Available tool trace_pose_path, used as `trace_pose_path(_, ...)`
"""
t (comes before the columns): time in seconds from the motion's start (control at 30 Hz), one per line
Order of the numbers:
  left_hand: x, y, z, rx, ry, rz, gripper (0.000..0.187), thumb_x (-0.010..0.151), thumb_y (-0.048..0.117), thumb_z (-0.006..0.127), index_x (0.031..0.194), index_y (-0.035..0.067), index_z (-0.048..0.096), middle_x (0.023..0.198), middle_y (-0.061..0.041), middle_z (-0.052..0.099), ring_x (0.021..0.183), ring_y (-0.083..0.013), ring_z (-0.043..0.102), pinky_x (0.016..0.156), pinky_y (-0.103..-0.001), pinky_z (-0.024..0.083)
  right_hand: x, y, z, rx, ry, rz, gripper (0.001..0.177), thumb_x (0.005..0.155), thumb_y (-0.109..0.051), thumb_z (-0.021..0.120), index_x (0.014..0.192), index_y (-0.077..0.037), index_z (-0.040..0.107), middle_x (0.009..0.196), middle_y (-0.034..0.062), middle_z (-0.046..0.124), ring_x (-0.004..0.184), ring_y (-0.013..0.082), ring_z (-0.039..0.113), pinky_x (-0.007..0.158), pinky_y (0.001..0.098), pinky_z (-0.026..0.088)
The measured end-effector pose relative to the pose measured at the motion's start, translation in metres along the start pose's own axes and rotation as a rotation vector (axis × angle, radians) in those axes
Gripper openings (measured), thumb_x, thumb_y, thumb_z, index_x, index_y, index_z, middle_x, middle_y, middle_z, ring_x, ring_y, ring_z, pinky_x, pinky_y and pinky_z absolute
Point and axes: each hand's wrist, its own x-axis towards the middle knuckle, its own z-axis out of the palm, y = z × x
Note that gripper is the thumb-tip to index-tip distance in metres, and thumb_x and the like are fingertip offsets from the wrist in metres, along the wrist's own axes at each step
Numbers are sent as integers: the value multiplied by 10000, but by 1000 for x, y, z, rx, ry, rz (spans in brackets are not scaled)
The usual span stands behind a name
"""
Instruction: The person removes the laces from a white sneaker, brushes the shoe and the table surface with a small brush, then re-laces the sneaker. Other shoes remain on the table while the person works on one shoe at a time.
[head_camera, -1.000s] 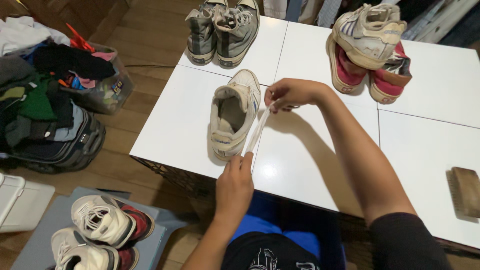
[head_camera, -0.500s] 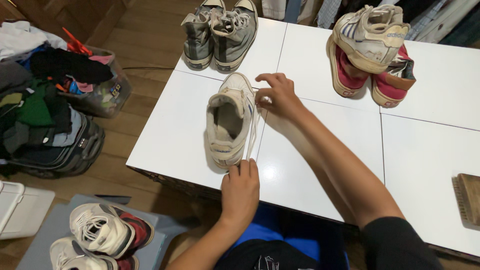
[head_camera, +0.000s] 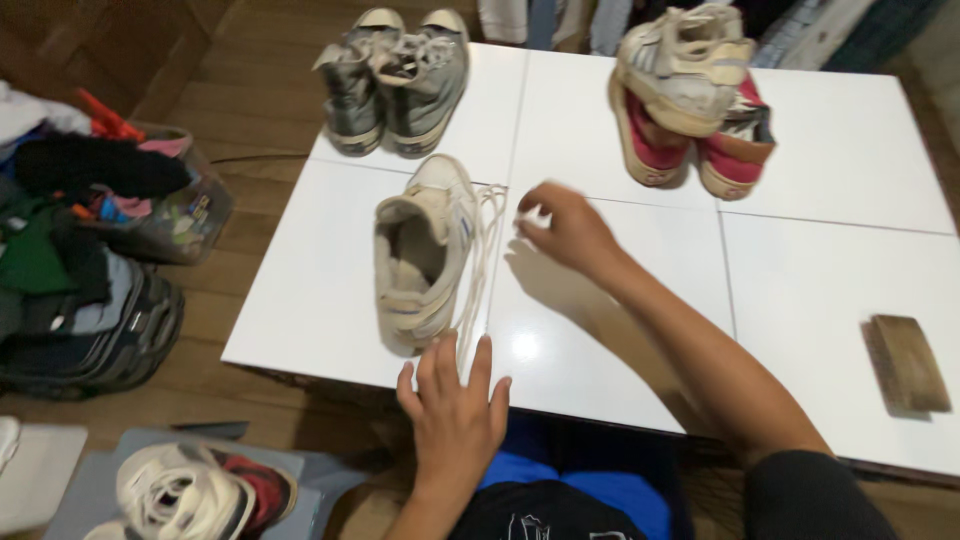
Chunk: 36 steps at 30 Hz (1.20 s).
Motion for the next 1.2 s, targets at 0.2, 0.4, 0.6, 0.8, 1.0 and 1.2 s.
trace_pose_path(0.2,-30,16,17,-192,-1,133,445,845,333,738,1228,116,674,1388,-167,499,1320,-331,431,1084,-611,233,6,67,-110,-507,769,-12,398,869,-138,838,1189,-78,609,1292,192,592,1199,398,569,1049,478,471)
trace_pose_path(0.4,-42,44,30,-343,-60,202,419,825,319,757,1187,119,689,1382,-159,517,1322,-323,439,1094,-607,209,33,114,-144,-271,569,324,1105,763,-369,969,1546,-60,253,1359,263,552,1238,430,543,1020,471,427)
trace_pose_path(0.6,-44,58,30,-398,-41,247,391,824,300,771,1165,121,702,1381,-157,527,1316,-324,448,1103,-604,204,41,118,-144,-84,647,265,877,739,-190,938,1419,-88,395,1292,175,712,1205,301,713,1034,373,557)
trace_pose_path(0.8,-17,65,16,-501,-23,339,372,825,236,786,1154,91,693,1300,-165,580,1228,-353,534,1065,-565,346,-16,97,-188,59,631,152,839,726,-107,927,1420,-80,457,1213,134,740,1125,225,745,950,338,607)
trace_pose_path(1.0,70,85,16,-578,58,526,448,805,225,804,1204,69,673,1237,-191,631,1152,-380,597,996,-518,454,-133,90,-271,708,411,94,920,715,-4,803,1561,-4,441,1278,123,677,1115,170,694,925,298,586)
trace_pose_path(1.2,164,138,30,-883,-503,384,1182,582,430,940,1530,80,326,1347,-203,582,1258,-368,575,1076,-429,441,-216,67,-310,1048,128,177,916,676,-93,728,1540,100,492,1292,191,656,1096,231,664,899,299,537)
